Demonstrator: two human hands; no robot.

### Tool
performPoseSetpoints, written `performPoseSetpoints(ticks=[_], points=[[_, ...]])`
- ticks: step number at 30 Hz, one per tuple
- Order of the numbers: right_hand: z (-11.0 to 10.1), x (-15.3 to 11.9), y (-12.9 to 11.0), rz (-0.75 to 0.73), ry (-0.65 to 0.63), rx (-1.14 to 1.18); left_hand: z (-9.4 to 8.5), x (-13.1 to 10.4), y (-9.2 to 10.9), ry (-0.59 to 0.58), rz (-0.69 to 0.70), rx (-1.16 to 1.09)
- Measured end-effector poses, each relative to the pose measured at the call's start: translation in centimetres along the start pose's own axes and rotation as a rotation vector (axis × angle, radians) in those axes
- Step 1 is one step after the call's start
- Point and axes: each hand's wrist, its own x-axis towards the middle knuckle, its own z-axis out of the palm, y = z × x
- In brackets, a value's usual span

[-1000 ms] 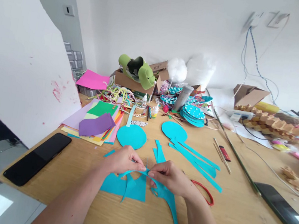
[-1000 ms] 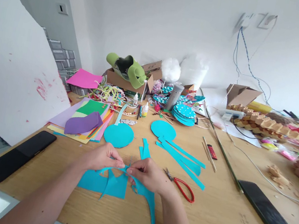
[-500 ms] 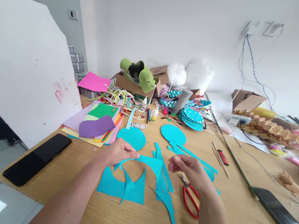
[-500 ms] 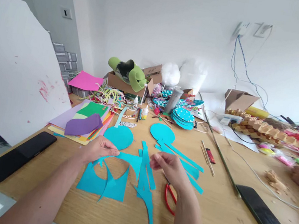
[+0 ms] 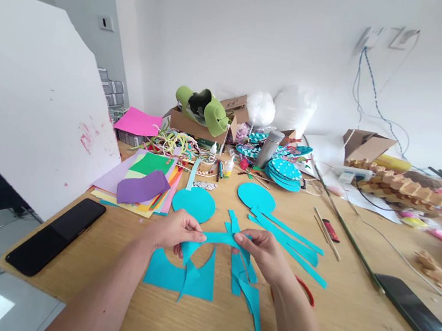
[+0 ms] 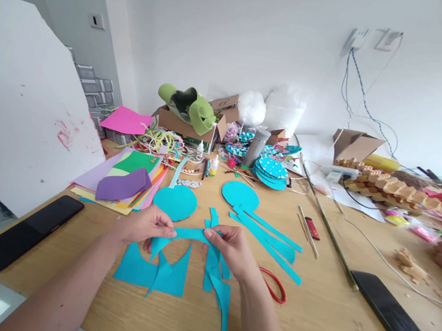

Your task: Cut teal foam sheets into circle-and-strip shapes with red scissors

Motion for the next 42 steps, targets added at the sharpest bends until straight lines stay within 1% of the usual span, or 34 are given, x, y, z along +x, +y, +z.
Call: performPoseSetpoints(ticks=[3, 7, 12, 17, 20, 22, 23, 24, 27, 28, 29, 30, 31, 33, 35, 36, 37, 39, 42], points=[[-0.9, -0.2, 0.3, -0.003, 0.035, 0.037, -0.5, 0.0, -0.3, -0.064, -0.01, -0.028], [-1.7, -0.3, 0.5, 0.014, 0.074, 0.104, -1.0, -0.2, -0.3, -0.105, 0.055, -0.044], [-1.9, -0.4, 0.4, 0.024, 0.115, 0.157, -0.9, -0.2, -0.2, -0.092, 0.091, -0.056], [-2.1, -0.4, 0.2, -0.021, 0.218, 0.152, -1.0, 0.0, -0.5, -0.069, 0.092, -0.114], [-2.5, -0.5, 0.3, -0.025, 0.224, 0.166, -1.1, 0.1, -0.7, -0.056, 0.089, -0.14], [-2.7, -0.6, 0.3, -0.015, 0.249, 0.184, -1.1, 0.2, -0.6, -0.002, 0.104, -0.164], [-2.7, -0.6, 0.3, -0.013, 0.274, 0.187, -1.1, 0.3, -0.6, 0.053, 0.114, -0.186], [-2.8, -0.6, 0.4, -0.016, 0.305, 0.182, -1.2, 0.4, -0.5, 0.126, 0.123, -0.213], [-2.5, -0.4, 0.2, -0.049, 0.389, 0.154, -1.6, 0.7, -0.2, 0.396, 0.151, -0.326], [-2.3, -0.3, 0.2, -0.062, 0.404, 0.16, -1.7, 0.7, -0.2, 0.464, 0.167, -0.369], [-2.0, -0.3, 0.0, -0.071, 0.413, 0.181, -1.8, 0.8, -0.1, 0.499, 0.189, -0.411], [-1.6, -0.2, -0.1, -0.077, 0.415, 0.211, -1.7, 0.9, -0.1, 0.5, 0.215, -0.451], [-1.2, -0.1, -0.2, -0.078, 0.411, 0.247, -1.5, 0.9, 0.0, 0.472, 0.243, -0.492], [-0.3, -0.1, -0.4, -0.063, 0.383, 0.315, -0.6, 1.0, 0.1, 0.367, 0.295, -0.572], [0.8, 0.0, -0.4, -0.045, 0.33, 0.356, 0.7, 1.1, 0.2, 0.27, 0.338, -0.669], [1.2, 0.0, -0.4, -0.04, 0.302, 0.362, 1.4, 1.2, 0.2, 0.239, 0.359, -0.706], [1.6, 0.0, -0.3, -0.041, 0.276, 0.36, 2.1, 1.3, 0.2, 0.232, 0.383, -0.735], [2.3, 0.1, -0.2, -0.05, 0.231, 0.332, 3.1, 1.5, 0.3, 0.268, 0.409, -0.79], [2.7, 0.2, -0.2, -0.067, 0.174, 0.267, 3.7, 1.8, 0.2, 0.318, 0.422, -0.883]])
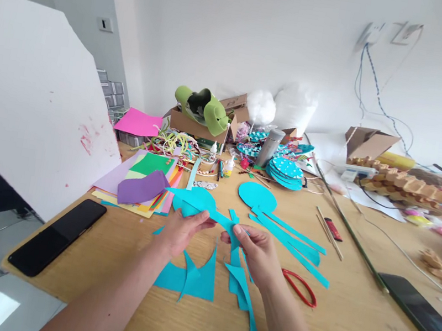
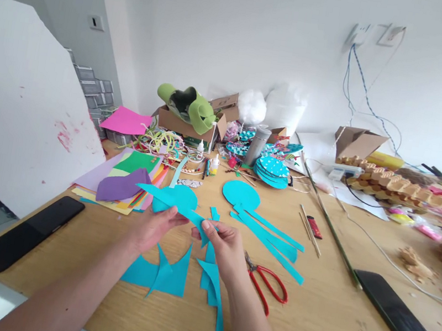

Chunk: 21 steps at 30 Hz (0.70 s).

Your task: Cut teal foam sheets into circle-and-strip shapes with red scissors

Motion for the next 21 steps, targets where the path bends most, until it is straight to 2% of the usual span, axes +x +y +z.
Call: performPoseSetpoints(ticks=[7, 13, 17, 21], points=[[0.4, 0.0, -0.4, 0.045, -0.072, -0.182, -0.6, 0.5, 0.4, 0.115, -0.04, -0.049], [0.9, -0.1, -0.4, 0.075, -0.015, -0.068, -1.0, 0.9, 0.4, 0.086, -0.209, -0.331], [0.9, -0.1, -0.4, 0.083, -0.001, -0.054, -1.3, 1.1, 0.5, 0.164, -0.145, -0.36], [1.3, -0.2, 0.0, 0.08, -0.019, -0.058, -0.9, 0.7, 0.0, 0.055, -0.139, -0.223]])
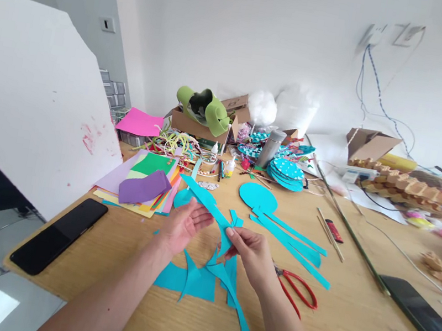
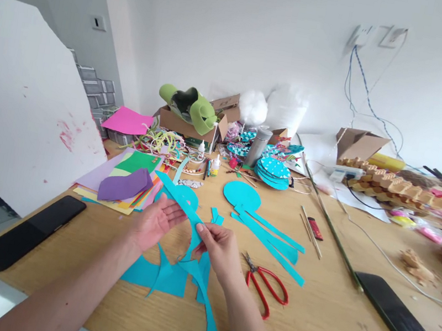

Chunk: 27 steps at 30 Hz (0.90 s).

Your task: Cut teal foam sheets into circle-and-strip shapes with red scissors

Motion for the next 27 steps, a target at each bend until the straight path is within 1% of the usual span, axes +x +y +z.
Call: performPoseSetpoints(ticks=[3, 5, 7, 8, 9, 10, 12, 13, 14, 16, 18, 19, 20, 22, 24, 27], points=[[0.5, 0.1, 0.5, 0.011, -0.04, -0.027, 0.3, -0.4, -0.8, -0.054, -0.028, 0.151], [0.3, 0.2, 0.5, 0.012, -0.082, -0.077, 0.4, -0.4, -1.0, -0.044, -0.016, 0.177], [-0.6, 0.3, -0.1, -0.014, -0.093, -0.164, 0.3, -0.3, -0.9, 0.0, 0.0, 0.161], [-1.4, 0.2, -0.4, -0.035, -0.075, -0.23, 0.3, -0.3, -0.8, 0.028, 0.0, 0.15], [-2.3, 0.0, -0.8, -0.06, -0.028, -0.32, 0.2, -0.2, -0.6, 0.056, -0.003, 0.141], [-3.4, -0.4, -1.1, -0.074, 0.042, -0.437, 0.2, -0.1, -0.5, 0.081, -0.009, 0.135], [-5.7, -1.7, -1.0, -0.073, 0.195, -0.749, 0.2, 0.0, -0.3, 0.116, -0.019, 0.129], [-6.9, -2.6, -0.6, -0.045, 0.244, -0.904, 0.2, 0.1, -0.2, 0.125, -0.022, 0.127], [-7.9, -3.7, 0.1, -0.002, 0.266, -1.032, 0.2, 0.1, -0.2, 0.131, -0.02, 0.123], [-9.8, -5.9, 2.1, 0.075, 0.285, -1.217, 0.1, 0.1, -0.3, 0.13, -0.018, 0.111], [-11.1, -8.0, 4.4, 0.025, 0.231, -1.304, 0.1, 0.1, -0.4, 0.125, -0.023, 0.102], [-11.5, -8.7, 5.5, -0.003, 0.227, -1.337, 0.1, 0.1, -0.4, 0.123, -0.028, 0.099], [-11.8, -9.3, 6.3, -0.031, 0.239, -1.366, 0.0, 0.1, -0.5, 0.123, -0.032, 0.096], [-11.8, -9.9, 7.4, -0.065, 0.304, -1.454, -0.1, 0.1, -0.5, 0.125, -0.039, 0.09], [-11.5, -9.9, 7.7, -0.057, 0.354, -1.557, -0.2, 0.2, -0.5, 0.123, -0.047, 0.081], [-11.2, -9.4, 7.9, -0.016, 0.357, -1.655, -0.3, 0.3, -0.5, 0.115, -0.056, 0.069]])
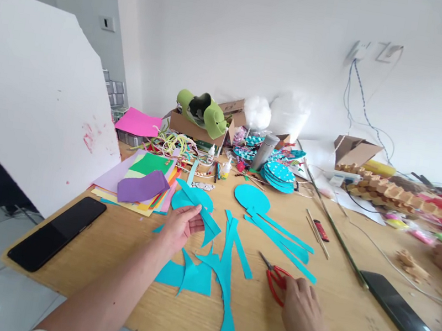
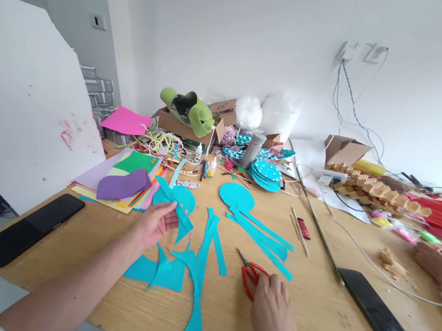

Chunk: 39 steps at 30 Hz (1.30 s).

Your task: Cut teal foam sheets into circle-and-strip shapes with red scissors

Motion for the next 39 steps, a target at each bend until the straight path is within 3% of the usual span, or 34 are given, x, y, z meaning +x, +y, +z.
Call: performPoseSetpoints(ticks=[3, 7, 11, 14, 19, 26, 31, 34, 39], points=[[0.4, 0.7, 0.3, 0.03, -0.012, 0.095, -0.1, 0.1, 0.1, -0.01, 0.008, -0.01], [-1.5, 3.1, 0.1, 0.119, -0.028, 0.601, -0.3, 0.3, 0.2, -0.04, 0.023, -0.026], [-6.6, 6.9, -4.0, 0.029, -0.171, 1.127, -0.1, 0.1, 0.0, -0.052, 0.052, 0.02], [-8.9, 9.1, -8.3, -0.019, -0.247, 1.283, -0.1, 0.0, -0.3, -0.041, 0.09, 0.092], [-7.5, 9.6, -12.8, -0.05, -0.299, 1.267, -0.2, 0.1, -0.7, -0.06, 0.136, 0.203], [-6.1, 8.8, -12.5, -0.026, -0.317, 1.407, 0.3, -0.3, -1.2, -0.01, 0.153, 0.28], [-5.7, 8.9, -12.3, 0.026, -0.129, 1.339, 0.8, -0.6, -0.6, 0.111, 0.261, 0.394], [-5.2, 8.6, -12.6, -0.01, -0.026, 1.206, 0.7, -0.5, -0.7, 0.066, 0.315, 0.458], [-4.5, 8.0, -12.9, -0.192, 0.145, 0.984, 0.6, -0.3, -1.3, -0.031, 0.243, 0.431]])
